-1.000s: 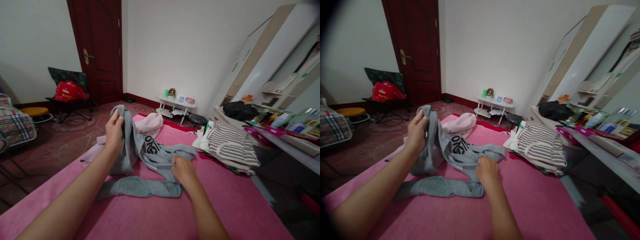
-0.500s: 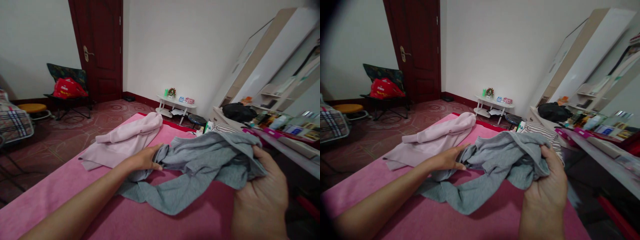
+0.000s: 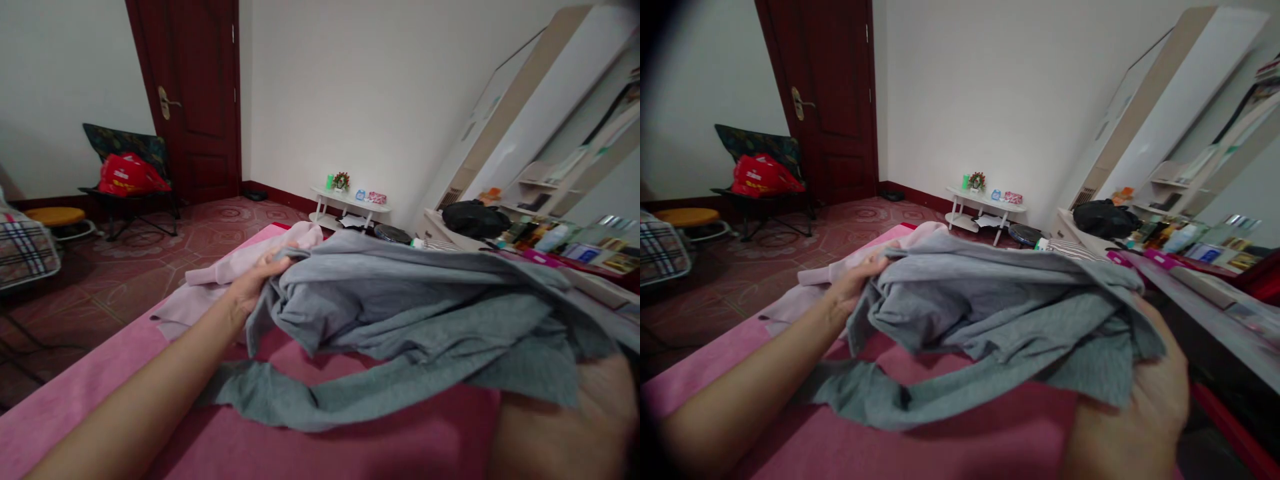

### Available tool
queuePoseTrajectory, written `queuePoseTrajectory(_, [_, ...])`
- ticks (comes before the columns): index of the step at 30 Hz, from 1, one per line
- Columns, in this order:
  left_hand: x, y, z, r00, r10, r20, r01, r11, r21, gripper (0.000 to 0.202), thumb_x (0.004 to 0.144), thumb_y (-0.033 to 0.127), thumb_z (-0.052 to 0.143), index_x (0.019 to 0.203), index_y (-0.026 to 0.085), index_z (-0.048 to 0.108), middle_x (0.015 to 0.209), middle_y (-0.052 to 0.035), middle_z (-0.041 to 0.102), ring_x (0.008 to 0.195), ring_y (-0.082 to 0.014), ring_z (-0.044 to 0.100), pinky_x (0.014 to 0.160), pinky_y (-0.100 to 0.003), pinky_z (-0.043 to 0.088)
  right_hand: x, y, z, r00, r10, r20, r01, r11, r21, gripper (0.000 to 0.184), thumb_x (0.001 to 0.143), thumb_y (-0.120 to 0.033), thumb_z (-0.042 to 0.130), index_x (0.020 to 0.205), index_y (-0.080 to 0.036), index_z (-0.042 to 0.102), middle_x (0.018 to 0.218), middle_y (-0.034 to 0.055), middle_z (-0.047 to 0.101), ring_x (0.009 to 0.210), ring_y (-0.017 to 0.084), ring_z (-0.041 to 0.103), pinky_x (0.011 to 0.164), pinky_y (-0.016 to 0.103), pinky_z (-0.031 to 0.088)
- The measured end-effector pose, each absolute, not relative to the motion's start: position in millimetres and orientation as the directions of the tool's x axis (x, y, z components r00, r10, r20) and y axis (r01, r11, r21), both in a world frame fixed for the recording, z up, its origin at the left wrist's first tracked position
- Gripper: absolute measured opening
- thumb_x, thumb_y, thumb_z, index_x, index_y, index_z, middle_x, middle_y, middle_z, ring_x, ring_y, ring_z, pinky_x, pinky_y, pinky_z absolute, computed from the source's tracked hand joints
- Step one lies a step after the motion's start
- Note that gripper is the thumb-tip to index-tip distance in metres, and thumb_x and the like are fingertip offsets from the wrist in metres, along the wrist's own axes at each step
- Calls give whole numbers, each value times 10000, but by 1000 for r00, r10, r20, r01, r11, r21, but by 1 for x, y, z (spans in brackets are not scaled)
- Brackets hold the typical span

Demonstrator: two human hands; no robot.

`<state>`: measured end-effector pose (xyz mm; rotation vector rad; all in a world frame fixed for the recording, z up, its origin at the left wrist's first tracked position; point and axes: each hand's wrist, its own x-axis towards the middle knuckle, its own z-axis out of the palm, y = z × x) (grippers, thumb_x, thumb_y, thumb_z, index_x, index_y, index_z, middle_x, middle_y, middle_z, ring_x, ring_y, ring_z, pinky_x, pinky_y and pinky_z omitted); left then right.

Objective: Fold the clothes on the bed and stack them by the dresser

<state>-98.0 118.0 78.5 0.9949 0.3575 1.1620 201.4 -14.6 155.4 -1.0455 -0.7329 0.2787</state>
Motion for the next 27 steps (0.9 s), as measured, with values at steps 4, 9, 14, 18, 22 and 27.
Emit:
queuePoseTrajectory(4, [-134,152,74,-23,959,281,-366,-270,891,410,691,314,712,1075,220,603,743,18,581,626,-117,564,695,-278,512,232,26,117,834,506,219,-62,480,-875,412,517,-200,681,911,-213,560,755,-38,587,627,108,573,642,279,510])
queuePoseTrajectory(9, [-123,157,43,58,833,550,597,-471,650,385,660,289,709,1031,188,680,1144,-101,589,1143,-313,502,1018,-443,364,230,59,59,602,761,244,286,80,-955,571,565,-380,708,1084,-198,556,1041,56,630,915,206,620,769,340,504])
queuePoseTrajectory(14, [-73,112,43,456,794,401,650,-605,459,286,850,421,525,862,200,706,893,-84,675,836,-239,619,782,-341,450,191,43,64,89,987,133,671,39,-740,298,707,-319,598,950,-157,655,910,59,676,691,173,632,641,296,500])
queuePoseTrajectory(18, [-52,88,32,582,804,121,711,-575,405,410,719,584,618,680,178,660,689,-93,653,635,-241,603,592,-311,398,134,14,74,-362,910,-203,652,91,-753,258,753,-271,594,992,-203,667,881,5,694,496,104,587,466,206,418])
queuePoseTrajectory(22, [-51,95,15,486,857,171,745,-508,433,229,718,397,638,650,179,615,702,-81,634,697,-247,599,616,-312,387,86,5,57,-361,914,-185,870,258,-421,418,606,-223,783,1014,-214,695,1012,59,707,791,199,670,663,253,457])
queuePoseTrajectory(27, [-57,116,17,486,855,179,247,-331,911,327,792,461,574,662,162,594,650,-23,609,656,-187,562,639,-291,423,100,11,75,-371,915,-156,880,293,-375,162,649,-317,774,763,-207,739,719,6,698,697,175,629,583,240,383])
